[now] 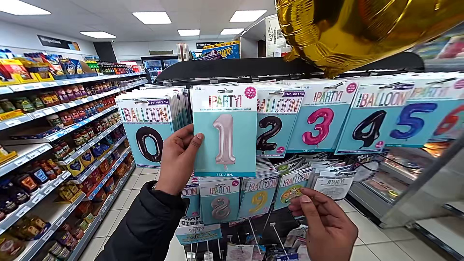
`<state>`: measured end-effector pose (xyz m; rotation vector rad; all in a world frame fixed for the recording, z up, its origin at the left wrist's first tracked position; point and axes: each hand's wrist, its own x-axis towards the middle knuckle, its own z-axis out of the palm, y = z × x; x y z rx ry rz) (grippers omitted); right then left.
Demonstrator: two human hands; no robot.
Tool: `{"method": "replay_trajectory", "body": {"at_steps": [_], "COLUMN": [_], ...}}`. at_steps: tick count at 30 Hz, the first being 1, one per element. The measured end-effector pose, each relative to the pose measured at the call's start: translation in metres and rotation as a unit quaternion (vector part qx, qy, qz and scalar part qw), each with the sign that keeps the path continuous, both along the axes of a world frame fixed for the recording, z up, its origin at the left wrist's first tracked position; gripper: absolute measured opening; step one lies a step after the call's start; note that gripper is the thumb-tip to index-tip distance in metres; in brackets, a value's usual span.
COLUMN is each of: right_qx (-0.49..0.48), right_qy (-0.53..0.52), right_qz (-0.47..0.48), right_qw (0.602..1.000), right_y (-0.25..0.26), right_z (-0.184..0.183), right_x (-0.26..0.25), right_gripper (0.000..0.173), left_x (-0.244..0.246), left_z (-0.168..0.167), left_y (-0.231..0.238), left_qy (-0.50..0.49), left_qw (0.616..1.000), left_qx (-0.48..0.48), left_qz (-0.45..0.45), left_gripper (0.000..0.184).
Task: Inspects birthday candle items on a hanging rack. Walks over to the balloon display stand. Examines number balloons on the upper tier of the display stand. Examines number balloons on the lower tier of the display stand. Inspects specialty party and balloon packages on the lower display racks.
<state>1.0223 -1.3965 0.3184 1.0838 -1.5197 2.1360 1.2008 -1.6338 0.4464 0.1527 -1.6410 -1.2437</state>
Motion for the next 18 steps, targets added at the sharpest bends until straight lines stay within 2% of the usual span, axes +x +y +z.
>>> {"method": "replay_trajectory", "body": {"at_steps": [7, 13, 18], "right_qx": [0.016, 0.077, 0.078], "right_qy": [0.034, 0.032, 0.007], "right_qz": [-0.029, -0.055, -0.005], "right_qw": [0.999, 0.995, 0.997], "right_y": [-0.013, -0.028, -0.051], "right_z": [0.013, 0.064, 0.088], "right_x": [-0.022, -0.053, -0.074], "right_gripper": [0.026, 0.038, 0.043], "left_x": [-0.016, -0.005, 0.011], "left_z": [-0.024, -0.064, -0.111], "left_y": [-0.013, 0.01, 0.04], "left_qy": [-0.022, -0.015, 0.007], "left_qw": [0.998, 0.988, 0.994], "left_qx": [0.003, -0.085, -0.071], "left_qz": [0.058, 0.13, 0.081], "left_gripper": [0.03, 0.065, 0.07]}}
